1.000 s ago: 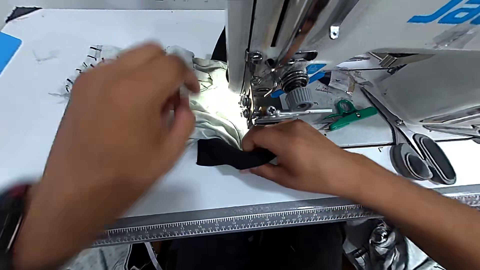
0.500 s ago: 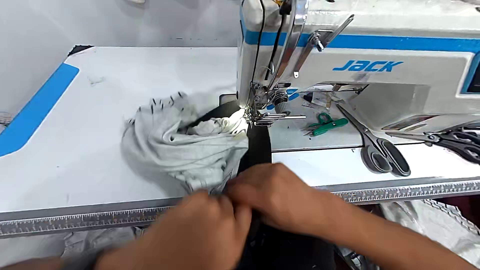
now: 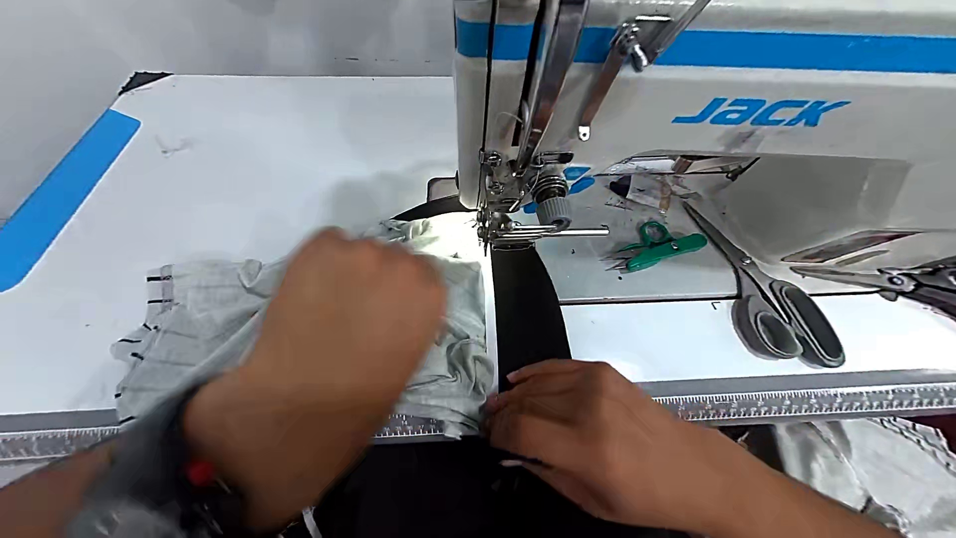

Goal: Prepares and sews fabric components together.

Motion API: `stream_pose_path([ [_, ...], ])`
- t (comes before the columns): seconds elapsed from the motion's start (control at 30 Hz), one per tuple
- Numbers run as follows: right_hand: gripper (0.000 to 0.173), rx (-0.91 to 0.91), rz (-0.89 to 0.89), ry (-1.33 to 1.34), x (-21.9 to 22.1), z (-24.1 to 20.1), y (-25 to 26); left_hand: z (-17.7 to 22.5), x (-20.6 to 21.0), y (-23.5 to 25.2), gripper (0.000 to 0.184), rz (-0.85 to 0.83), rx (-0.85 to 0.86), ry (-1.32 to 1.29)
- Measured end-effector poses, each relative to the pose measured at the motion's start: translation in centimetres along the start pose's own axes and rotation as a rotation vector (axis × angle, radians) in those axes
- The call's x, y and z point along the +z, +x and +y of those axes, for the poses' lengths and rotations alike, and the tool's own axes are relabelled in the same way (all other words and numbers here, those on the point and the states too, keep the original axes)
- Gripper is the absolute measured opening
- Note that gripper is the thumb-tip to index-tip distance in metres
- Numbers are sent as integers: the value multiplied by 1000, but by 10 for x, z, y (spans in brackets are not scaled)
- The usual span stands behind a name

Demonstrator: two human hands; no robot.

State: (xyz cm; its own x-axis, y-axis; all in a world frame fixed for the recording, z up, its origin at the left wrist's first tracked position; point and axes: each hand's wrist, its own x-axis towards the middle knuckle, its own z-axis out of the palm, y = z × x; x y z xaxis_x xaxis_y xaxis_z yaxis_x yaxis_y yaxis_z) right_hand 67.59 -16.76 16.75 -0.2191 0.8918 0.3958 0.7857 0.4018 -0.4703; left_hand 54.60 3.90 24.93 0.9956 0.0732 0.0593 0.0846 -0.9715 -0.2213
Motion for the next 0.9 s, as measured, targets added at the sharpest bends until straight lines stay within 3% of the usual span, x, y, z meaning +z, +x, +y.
stream_pose_path([
  [0.03, 20, -23, 5, -61, 3, -4, 1, 12, 6, 4, 8, 125, 152, -59],
  [0.1, 19, -48, 3, -36, 3, -3, -3, 18, 43, 16, 38, 159, 354, -235],
  [0.17, 27, -32, -9, 130, -10, 8, -10, 11, 77, 14, 61, 100, 280, -303],
  [0.3, 33, -3, -50, 299, -36, 14, -12, 8, 86, -12, 55, 97, 146, -299],
  [0.47, 31, 23, -68, 343, -28, 27, -19, 1, 89, -12, 52, 144, 145, -302],
  [0.57, 32, 68, -50, 384, -21, 40, -22, -12, 91, -2, 54, 87, 158, -327],
  [0.9, 24, 55, -60, 185, -36, 67, 12, -61, 95, 43, 66, 94, 151, -403],
])
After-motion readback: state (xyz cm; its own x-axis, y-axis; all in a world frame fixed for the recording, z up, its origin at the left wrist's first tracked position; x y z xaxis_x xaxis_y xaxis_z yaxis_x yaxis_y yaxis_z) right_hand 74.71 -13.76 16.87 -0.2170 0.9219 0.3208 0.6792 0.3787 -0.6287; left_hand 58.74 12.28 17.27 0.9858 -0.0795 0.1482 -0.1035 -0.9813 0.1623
